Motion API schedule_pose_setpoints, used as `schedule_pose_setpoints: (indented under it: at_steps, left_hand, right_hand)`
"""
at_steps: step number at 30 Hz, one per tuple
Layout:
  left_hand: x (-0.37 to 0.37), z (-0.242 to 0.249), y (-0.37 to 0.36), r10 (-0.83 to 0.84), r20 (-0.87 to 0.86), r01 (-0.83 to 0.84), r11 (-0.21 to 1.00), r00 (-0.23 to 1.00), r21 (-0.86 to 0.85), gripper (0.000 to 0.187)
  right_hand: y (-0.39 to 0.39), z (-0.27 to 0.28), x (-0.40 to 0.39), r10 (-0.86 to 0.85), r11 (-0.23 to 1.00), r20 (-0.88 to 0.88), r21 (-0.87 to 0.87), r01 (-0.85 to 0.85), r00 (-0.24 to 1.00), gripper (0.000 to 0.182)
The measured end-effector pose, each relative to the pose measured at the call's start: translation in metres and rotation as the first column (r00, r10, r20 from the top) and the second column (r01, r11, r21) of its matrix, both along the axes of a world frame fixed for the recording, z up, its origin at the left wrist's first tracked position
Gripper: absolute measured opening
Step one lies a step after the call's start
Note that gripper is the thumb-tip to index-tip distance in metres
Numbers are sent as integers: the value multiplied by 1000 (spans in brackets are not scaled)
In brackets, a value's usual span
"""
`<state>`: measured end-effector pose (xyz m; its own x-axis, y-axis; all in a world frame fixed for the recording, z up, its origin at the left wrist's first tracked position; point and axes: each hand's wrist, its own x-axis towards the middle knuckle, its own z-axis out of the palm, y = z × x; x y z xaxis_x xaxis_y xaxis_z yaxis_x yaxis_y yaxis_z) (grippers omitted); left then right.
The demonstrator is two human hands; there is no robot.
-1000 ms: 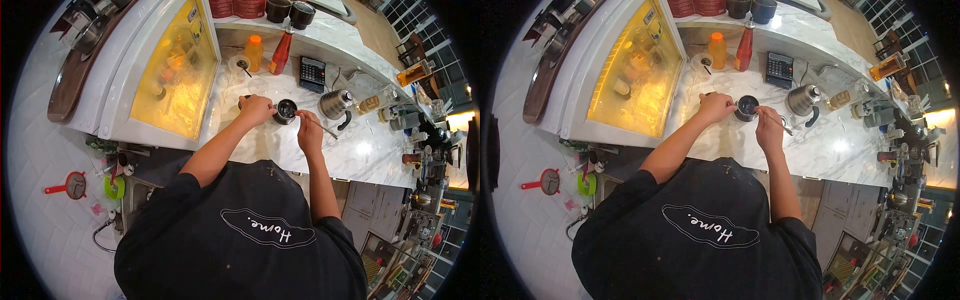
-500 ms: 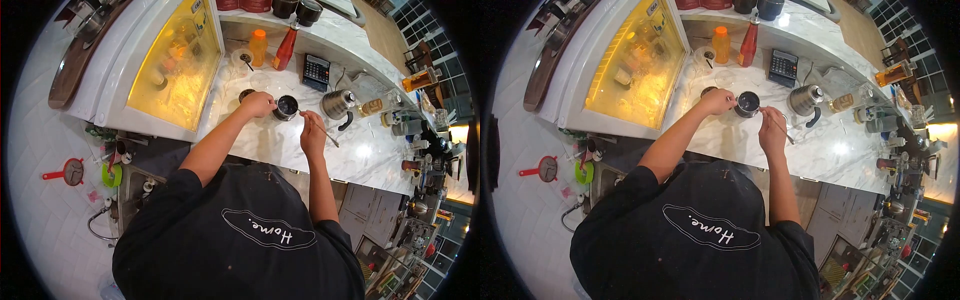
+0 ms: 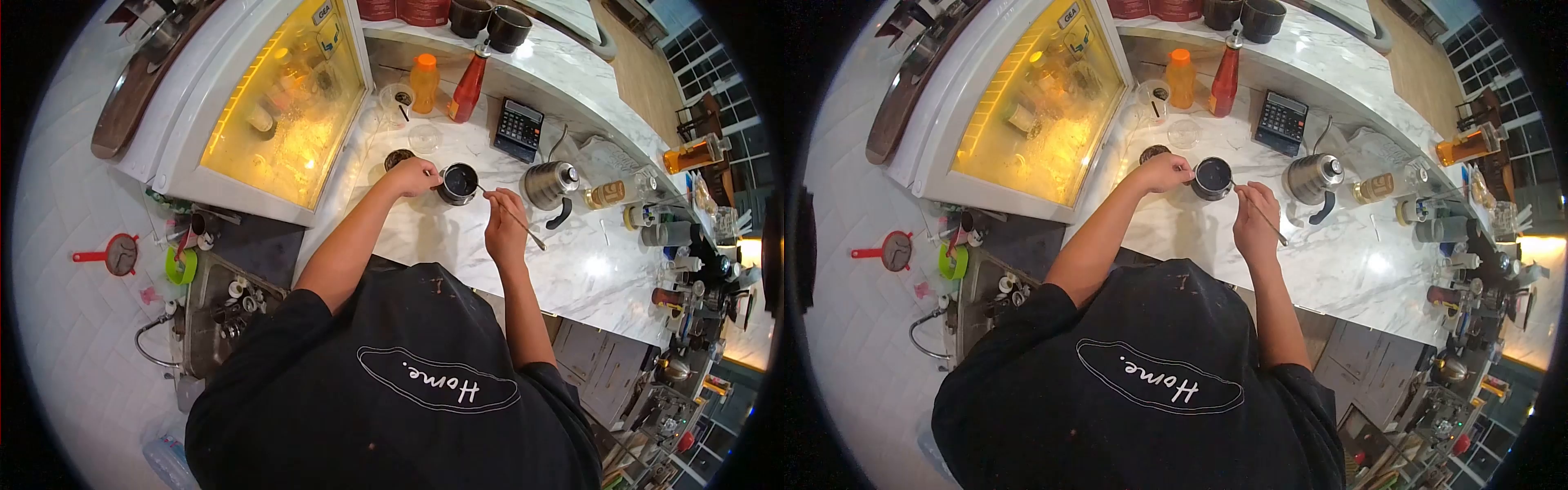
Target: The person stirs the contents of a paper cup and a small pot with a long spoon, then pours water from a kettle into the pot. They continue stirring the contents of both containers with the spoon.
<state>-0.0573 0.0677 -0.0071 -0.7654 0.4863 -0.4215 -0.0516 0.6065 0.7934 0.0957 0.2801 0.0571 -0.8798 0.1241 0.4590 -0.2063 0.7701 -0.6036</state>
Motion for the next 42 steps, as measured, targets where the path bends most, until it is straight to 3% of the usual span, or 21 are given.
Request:
schedule_pose_setpoints:
  at_steps: [7,10,19,25,28,33,38,42]
  left_hand:
    - [12,-14,-2,130,5,-130,980,991,148,29]
    - [15,-1,-1,144,132,-160,980,981,117,23]
    - [23,2,-3,236,151,-255,959,960,124,20]
    - [29,13,1,233,6,-233,967,972,102,18]
    - [28,19,4,216,-29,-213,974,976,79,17]
    - [26,17,3,202,-29,-200,978,979,61,18]
    - [31,24,5,230,-22,-229,972,973,44,17]
    - [30,23,3,223,-29,-221,974,974,50,15]
  right_hand:
    - [5,-6,-5,106,994,-8,-16,-106,994,12]
    - [13,-7,-11,93,995,5,-39,-93,996,12]
    - [18,-2,-13,245,969,58,-31,-244,968,13]
    - [37,-12,-18,165,982,63,-98,-159,984,13]
    - [40,-12,-11,202,976,69,-93,-196,977,14]
    - [31,-8,-14,281,957,89,-100,-272,956,16]
    - [46,-12,-16,163,980,65,-127,-154,984,14]
    - [53,-15,-14,259,948,85,-212,-237,962,16]
